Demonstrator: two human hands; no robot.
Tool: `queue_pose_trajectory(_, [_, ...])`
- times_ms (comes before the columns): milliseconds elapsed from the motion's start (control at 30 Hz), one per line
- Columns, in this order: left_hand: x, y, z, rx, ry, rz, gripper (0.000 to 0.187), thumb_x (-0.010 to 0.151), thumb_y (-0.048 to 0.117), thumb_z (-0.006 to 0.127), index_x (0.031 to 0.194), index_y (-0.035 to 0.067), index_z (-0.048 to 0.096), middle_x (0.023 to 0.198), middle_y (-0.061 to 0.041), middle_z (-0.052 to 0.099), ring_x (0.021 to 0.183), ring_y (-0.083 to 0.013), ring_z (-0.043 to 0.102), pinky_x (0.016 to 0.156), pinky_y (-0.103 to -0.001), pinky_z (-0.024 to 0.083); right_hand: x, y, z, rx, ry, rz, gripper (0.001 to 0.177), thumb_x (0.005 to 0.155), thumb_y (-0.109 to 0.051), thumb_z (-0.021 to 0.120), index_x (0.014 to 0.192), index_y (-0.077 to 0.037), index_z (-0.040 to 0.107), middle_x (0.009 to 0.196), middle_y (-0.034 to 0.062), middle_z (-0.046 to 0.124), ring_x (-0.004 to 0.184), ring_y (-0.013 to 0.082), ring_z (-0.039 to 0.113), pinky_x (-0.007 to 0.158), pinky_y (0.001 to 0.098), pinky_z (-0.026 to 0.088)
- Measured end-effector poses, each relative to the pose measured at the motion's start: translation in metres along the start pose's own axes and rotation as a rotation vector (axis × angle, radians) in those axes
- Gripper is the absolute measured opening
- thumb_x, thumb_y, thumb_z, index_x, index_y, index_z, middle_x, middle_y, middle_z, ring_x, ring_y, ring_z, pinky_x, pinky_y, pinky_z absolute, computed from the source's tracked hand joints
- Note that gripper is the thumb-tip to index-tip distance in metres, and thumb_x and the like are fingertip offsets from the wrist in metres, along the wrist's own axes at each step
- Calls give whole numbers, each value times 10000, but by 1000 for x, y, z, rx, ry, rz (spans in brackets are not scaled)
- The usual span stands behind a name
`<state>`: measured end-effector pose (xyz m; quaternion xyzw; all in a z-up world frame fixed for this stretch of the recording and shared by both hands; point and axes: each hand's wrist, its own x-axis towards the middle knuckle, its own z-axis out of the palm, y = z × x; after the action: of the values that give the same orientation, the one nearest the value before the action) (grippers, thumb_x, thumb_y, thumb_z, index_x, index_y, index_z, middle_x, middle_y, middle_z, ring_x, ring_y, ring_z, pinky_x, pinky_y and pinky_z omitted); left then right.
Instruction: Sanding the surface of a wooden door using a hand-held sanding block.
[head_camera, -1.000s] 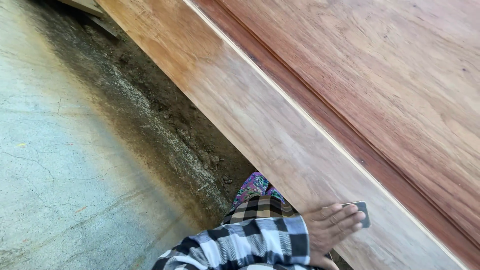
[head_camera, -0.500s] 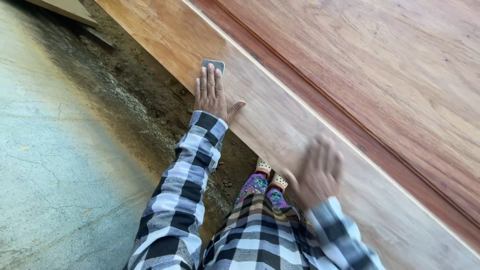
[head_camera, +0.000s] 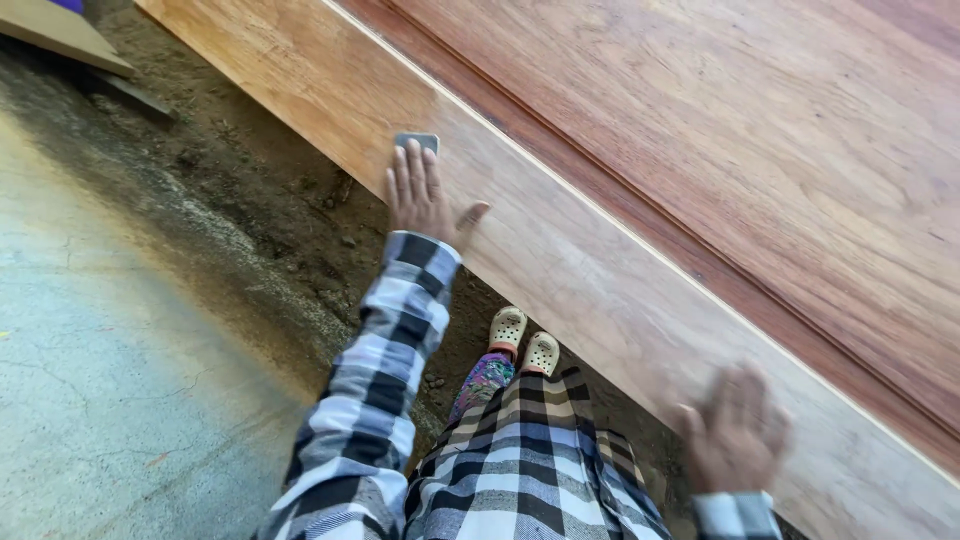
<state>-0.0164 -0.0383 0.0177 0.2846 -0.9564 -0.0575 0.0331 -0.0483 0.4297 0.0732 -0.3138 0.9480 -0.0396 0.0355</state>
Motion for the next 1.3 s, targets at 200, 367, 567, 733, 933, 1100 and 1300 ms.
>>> queue_pose_trajectory(200, [-114,163,-68,96,-585,486,1213,932,943,189,1675,13,-42,1713,-254,-109,1637,-392,-82,1311,-533,-37,-73,68,4,-84,158,414,794,1105,-669,185,1632,-87,309,1712,161,271,1584,347,223,1283,641,73])
queue_pose_trajectory(367, [-130,129,38,-728,60,733,1005,954,764,308,1651,72,98,1753,-136,91,1645,-315,101,1375,-474,-1,-81,119,17,-47,313,574,687,1110,-553,355,1591,-66,410,1716,233,311,1557,437,258,1192,706,143])
queue_pose_trajectory(567, [-14,-108,-1,-65,85,28,1081,890,833,162,1587,7,149,1667,-226,128,1560,-371,114,1238,-549,-10,-90,113,10,-60,371,598,707,1170,-564,471,1573,10,381,1649,351,293,1545,530,222,1171,726,119])
queue_pose_trajectory(733, [-108,61,-34,-315,-66,222,1115,877,814,257,1599,-16,73,1667,-284,31,1561,-405,37,1258,-519,-6,-87,138,34,28,386,612,720,1147,-508,459,1598,48,381,1632,364,299,1541,544,202,1253,666,139])
queue_pose_trajectory(933, [-178,122,-120,-537,-350,738,1047,835,656,611,1620,74,236,1646,-189,247,1531,-332,238,1285,-466,217,-89,151,40,13,408,635,746,1143,-520,444,1597,69,382,1657,384,278,1522,542,165,1213,662,101])
queue_pose_trajectory(1100, [-106,6,-28,-411,222,434,1048,920,692,518,1561,-86,230,1656,-267,183,1560,-400,173,1289,-502,94,-90,105,4,35,365,632,697,1141,-514,421,1588,19,379,1693,341,266,1560,517,153,1224,670,29])
queue_pose_trajectory(1300, [-144,121,-44,-402,127,235,996,1003,708,344,1588,-87,212,1658,-344,200,1525,-454,240,1295,-505,176,-82,107,3,74,426,667,735,1140,-597,429,1617,-38,415,1679,318,260,1546,499,140,1159,684,-12])
